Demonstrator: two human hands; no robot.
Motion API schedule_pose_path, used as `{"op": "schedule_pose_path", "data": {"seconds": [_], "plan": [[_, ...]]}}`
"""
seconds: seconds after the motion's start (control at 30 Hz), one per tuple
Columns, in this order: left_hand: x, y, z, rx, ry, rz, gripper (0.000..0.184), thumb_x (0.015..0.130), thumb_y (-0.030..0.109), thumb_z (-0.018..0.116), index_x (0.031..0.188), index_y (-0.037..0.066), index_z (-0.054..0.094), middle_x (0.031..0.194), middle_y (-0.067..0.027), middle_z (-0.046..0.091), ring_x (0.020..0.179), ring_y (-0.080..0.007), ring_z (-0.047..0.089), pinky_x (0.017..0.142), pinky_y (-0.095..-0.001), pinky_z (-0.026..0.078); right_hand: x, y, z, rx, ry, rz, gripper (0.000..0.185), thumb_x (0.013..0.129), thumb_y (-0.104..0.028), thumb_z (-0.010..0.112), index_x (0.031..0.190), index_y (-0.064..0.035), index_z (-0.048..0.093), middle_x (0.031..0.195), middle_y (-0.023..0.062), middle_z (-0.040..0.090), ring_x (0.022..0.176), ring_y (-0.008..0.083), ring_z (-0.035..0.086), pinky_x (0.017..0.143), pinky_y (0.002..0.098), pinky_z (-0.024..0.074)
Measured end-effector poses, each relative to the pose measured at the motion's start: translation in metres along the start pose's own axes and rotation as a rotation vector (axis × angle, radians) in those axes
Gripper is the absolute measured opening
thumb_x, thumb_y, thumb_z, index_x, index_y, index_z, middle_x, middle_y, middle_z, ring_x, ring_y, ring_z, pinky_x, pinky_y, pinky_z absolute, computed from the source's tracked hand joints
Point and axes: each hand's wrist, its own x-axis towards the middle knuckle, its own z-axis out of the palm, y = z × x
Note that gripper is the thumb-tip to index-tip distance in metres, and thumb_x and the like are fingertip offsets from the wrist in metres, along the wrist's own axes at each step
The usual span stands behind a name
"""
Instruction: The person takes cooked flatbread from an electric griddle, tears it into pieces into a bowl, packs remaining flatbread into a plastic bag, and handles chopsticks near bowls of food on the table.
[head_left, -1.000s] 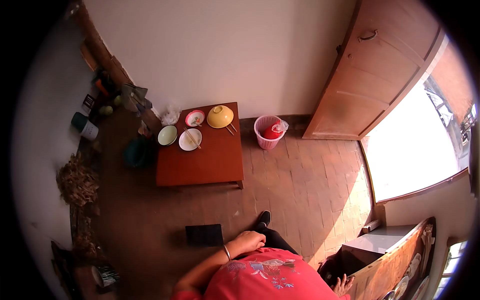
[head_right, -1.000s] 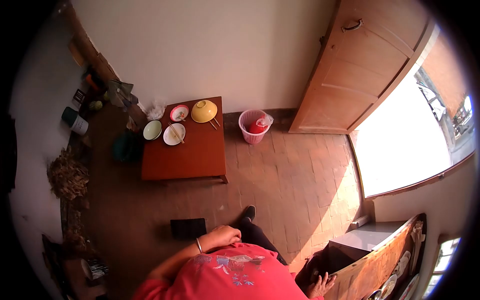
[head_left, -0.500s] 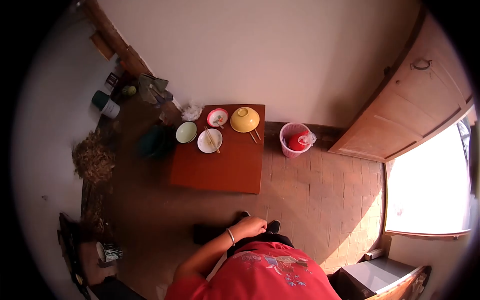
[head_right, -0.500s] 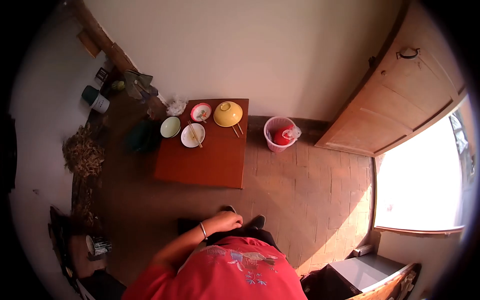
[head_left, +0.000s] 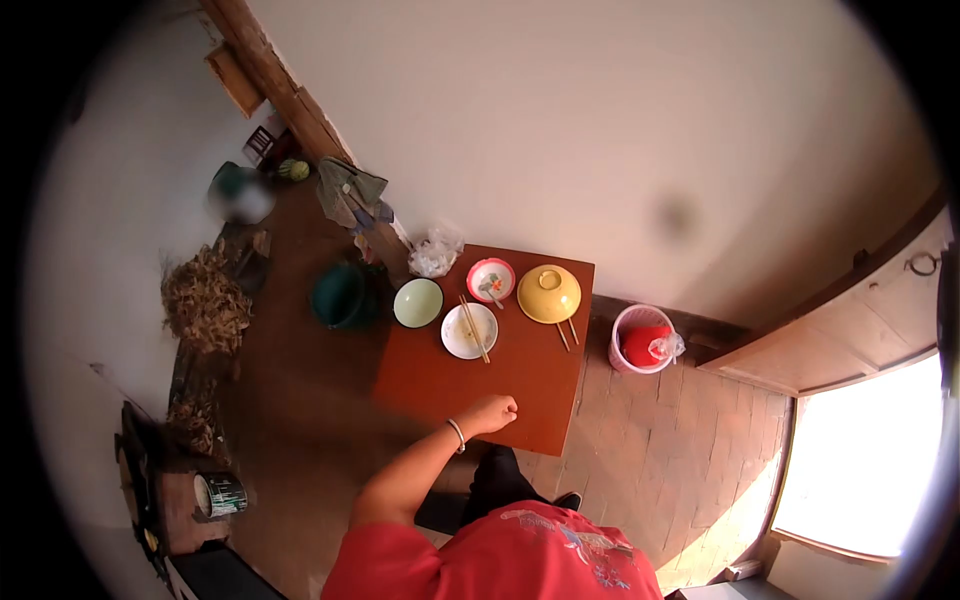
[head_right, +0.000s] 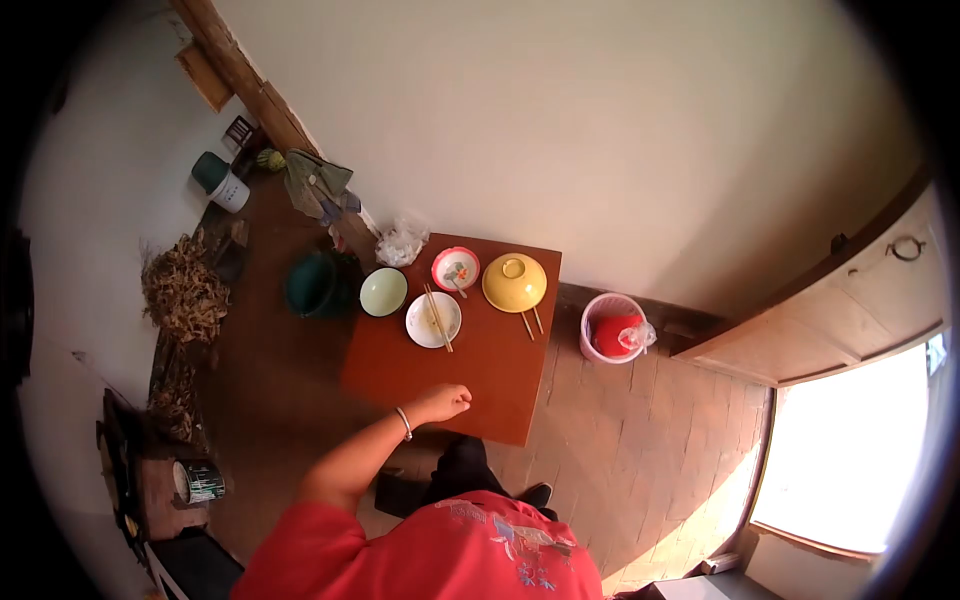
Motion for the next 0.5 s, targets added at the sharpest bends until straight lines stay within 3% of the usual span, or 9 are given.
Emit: {"op": "schedule_pose_path", "data": {"seconds": [0.1, 0.2, 0.3, 0.33, 0.5], "plan": [[0.041, -0.057, -0.044, -0.11, 0.157, -0.092, 0.022, 0.081, 0.016, 0.058, 0.096, 0.0, 0.059, 0.092, -0.0145, 0.062, 0.085, -0.0268, 0.06, 0.075, -0.0363, 0.047, 0.026, -0.042, 0.0, -0.008, -0.028, 0.006, 0.041, 0.076, 0.0, 0.055, 0.116, -0.003, 0.049, 0.108, 0.0069, 0.044, 0.101, 0.0239, 0.034, 0.081, 0.0362, 0.0307], [0.072, -0.101, -0.09, -0.003, 0.264, -0.194, 0.028, 0.08, 0.013, 0.059, 0.104, -0.002, 0.056, 0.105, -0.0171, 0.053, 0.087, -0.0284, 0.057, 0.078, -0.0364, 0.046, 0.046, -0.081, -0.001, -0.009, -0.063, 0.046, 0.04, 0.076, 0.0, 0.055, 0.116, -0.0029, 0.049, 0.106, 0.0063, 0.044, 0.099, 0.0227, 0.034, 0.079, 0.0351, 0.031], [0.104, -0.146, -0.123, 0.01, 0.435, -0.16, 0.031, 0.077, 0.01, 0.061, 0.106, -0.002, 0.054, 0.107, -0.0173, 0.05, 0.087, -0.0292, 0.055, 0.08, -0.0361, 0.045, 0.062, -0.11, -0.001, -0.004, -0.1, 0.081, 0.04, 0.077, 0.0, 0.055, 0.116, -0.0029, 0.049, 0.104, 0.0058, 0.045, 0.097, 0.0215, 0.035, 0.077, 0.0339, 0.0313], [0.115, -0.159, -0.135, -0.03, 0.415, -0.202, 0.034, 0.076, 0.008, 0.058, 0.107, -0.004, 0.054, 0.114, -0.0228, 0.048, 0.105, -0.0366, 0.05, 0.093, -0.0382, 0.04, 0.067, -0.118, -0.002, -0.005, -0.109, 0.093, 0.039, 0.077, 0.0, 0.055, 0.116, -0.0028, 0.049, 0.104, 0.0056, 0.045, 0.096, 0.0211, 0.035, 0.076, 0.0335, 0.0314], [0.169, -0.199, -0.165, 0.031, 0.482, -0.263, 0.042, 0.076, 0.009, 0.059, 0.115, -0.003, 0.05, 0.129, -0.0236, 0.036, 0.116, -0.0368, 0.042, 0.097, -0.038, 0.037, 0.085, -0.15, -0.004, -0.001, -0.157, 0.145, 0.039, 0.078, 0.0, 0.055, 0.116, -0.0028, 0.05, 0.1, 0.0046, 0.045, 0.092, 0.0192, 0.036, 0.073, 0.0315, 0.0319]]}}
